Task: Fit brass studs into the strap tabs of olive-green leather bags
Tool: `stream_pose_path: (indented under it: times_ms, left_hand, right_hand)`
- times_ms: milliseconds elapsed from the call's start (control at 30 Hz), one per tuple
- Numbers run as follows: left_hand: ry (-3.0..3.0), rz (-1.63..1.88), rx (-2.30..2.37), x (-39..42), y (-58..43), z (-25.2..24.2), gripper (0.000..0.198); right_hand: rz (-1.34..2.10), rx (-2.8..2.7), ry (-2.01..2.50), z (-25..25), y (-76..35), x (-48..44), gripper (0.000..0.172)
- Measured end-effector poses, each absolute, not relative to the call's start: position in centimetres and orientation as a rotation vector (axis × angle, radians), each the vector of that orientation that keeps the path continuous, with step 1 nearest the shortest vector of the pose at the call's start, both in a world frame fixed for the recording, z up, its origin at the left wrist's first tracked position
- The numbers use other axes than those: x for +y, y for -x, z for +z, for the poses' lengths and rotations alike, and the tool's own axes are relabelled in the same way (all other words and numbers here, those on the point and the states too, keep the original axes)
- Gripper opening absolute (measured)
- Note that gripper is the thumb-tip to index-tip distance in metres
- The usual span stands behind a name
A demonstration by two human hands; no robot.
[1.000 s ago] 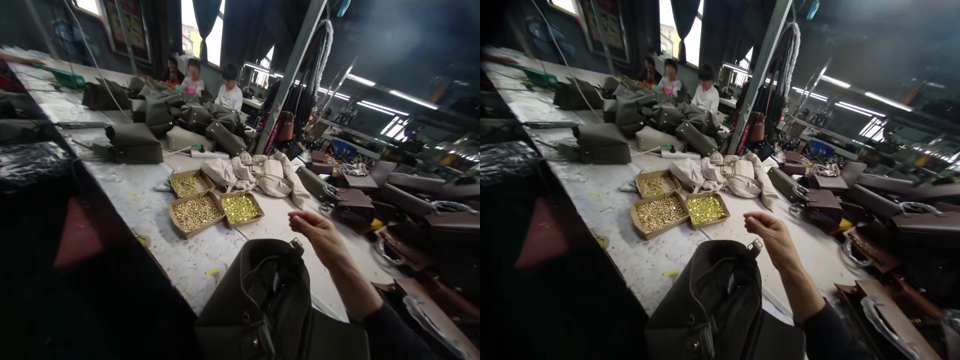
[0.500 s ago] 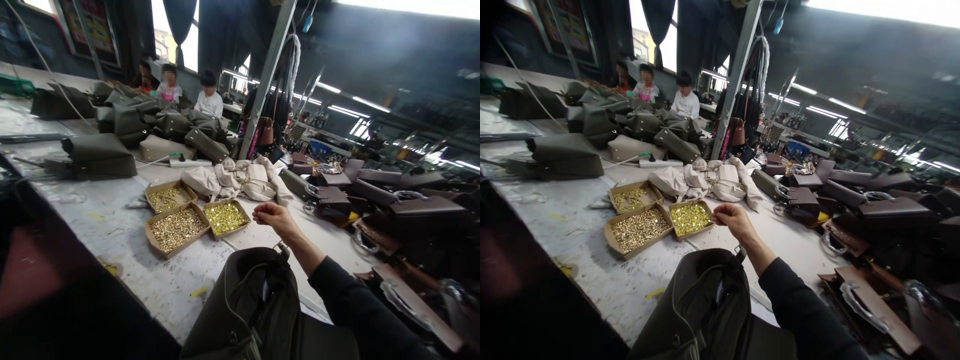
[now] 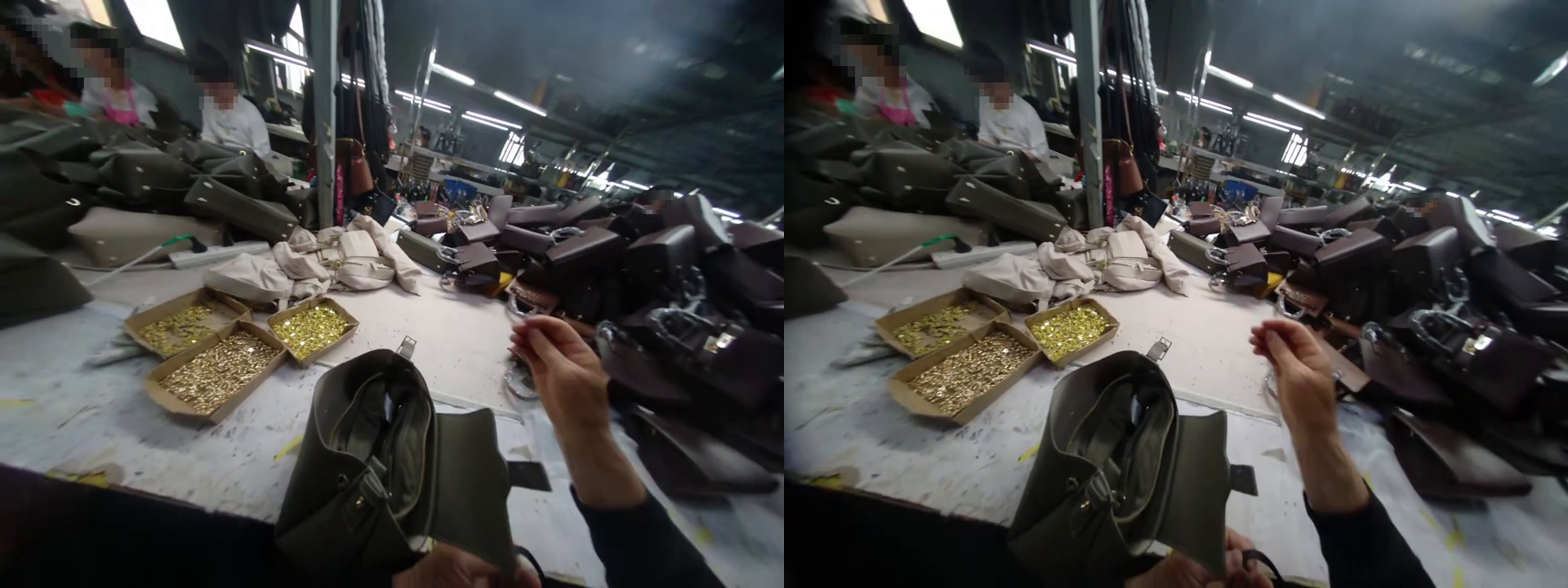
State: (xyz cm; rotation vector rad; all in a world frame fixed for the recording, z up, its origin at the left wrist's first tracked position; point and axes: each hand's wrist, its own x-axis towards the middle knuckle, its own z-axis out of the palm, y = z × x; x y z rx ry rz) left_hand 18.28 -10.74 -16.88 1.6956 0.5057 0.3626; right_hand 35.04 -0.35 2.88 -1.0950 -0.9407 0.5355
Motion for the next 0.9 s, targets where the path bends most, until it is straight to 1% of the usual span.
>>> stream_pose_path:
  times_ms: [33,100,133,200,233,267,300,367,467,567,667,733,833,900]
  left_hand:
    - [-1.623,0.333,0.480,-10.7,-18.7,-17.1,0.036]
    - [-1.260,0.243,0.377,-10.7,-19.4,-17.4,0.031]
    - [-1.032,0.187,0.334,-10.9,-19.6,-17.3,0.031]
    - [-0.653,0.104,0.332,-11.2,-19.9,-16.9,0.038]
    - [-0.636,0.042,0.354,-11.2,-20.1,-16.6,0.038]
    - [-0.659,0.024,0.364,-11.2,-20.5,-16.2,0.030]
    - [-0.689,0.023,0.372,-11.1,-21.1,-16.0,0.028]
    - [-0.731,-0.021,0.350,-11.1,-22.7,-15.7,0.025]
    - [-0.776,-0.130,0.339,-11.7,-24.8,-15.5,0.020]
    - [-0.801,-0.238,0.278,-12.8,-25.4,-15.3,0.021]
    - [-0.809,-0.189,0.287,-13.5,-26.0,-15.2,0.018]
    - [-0.798,-0.099,0.330,-13.8,-26.6,-15.5,0.017]
    - [-0.803,-0.054,0.340,-13.9,-27.4,-16.1,0.017]
    - [-0.843,-0.164,0.321,-13.9,-27.6,-16.4,0.018]
  right_hand:
    - [0.411,-0.884,1.118,2.1,-36.4,-4.0,0.030]
    - [0.237,-0.749,1.198,-0.8,-38.4,-11.6,0.025]
    - [0.238,-0.672,1.259,-2.8,-38.8,-15.4,0.024]
    - [0.351,-0.518,1.430,-7.3,-38.4,-22.6,0.025]
    - [0.403,-0.442,1.512,-9.6,-37.7,-25.8,0.027]
    - [0.461,-0.353,1.579,-11.8,-36.9,-28.6,0.032]
    - [0.526,-0.263,1.626,-13.9,-36.0,-31.1,0.036]
    - [0.551,-0.086,1.671,-17.8,-34.6,-35.1,0.042]
    - [0.539,0.087,1.716,-22.7,-33.4,-39.0,0.046]
    - [0.525,0.215,1.724,-26.5,-32.7,-40.1,0.051]
    - [0.638,0.251,1.666,-28.4,-31.5,-39.8,0.055]
    - [0.782,0.216,1.618,-28.6,-30.7,-40.1,0.054]
    - [0.915,0.166,1.626,-27.2,-30.9,-42.5,0.042]
    - [0.816,0.173,1.702,-24.9,-32.8,-44.9,0.033]
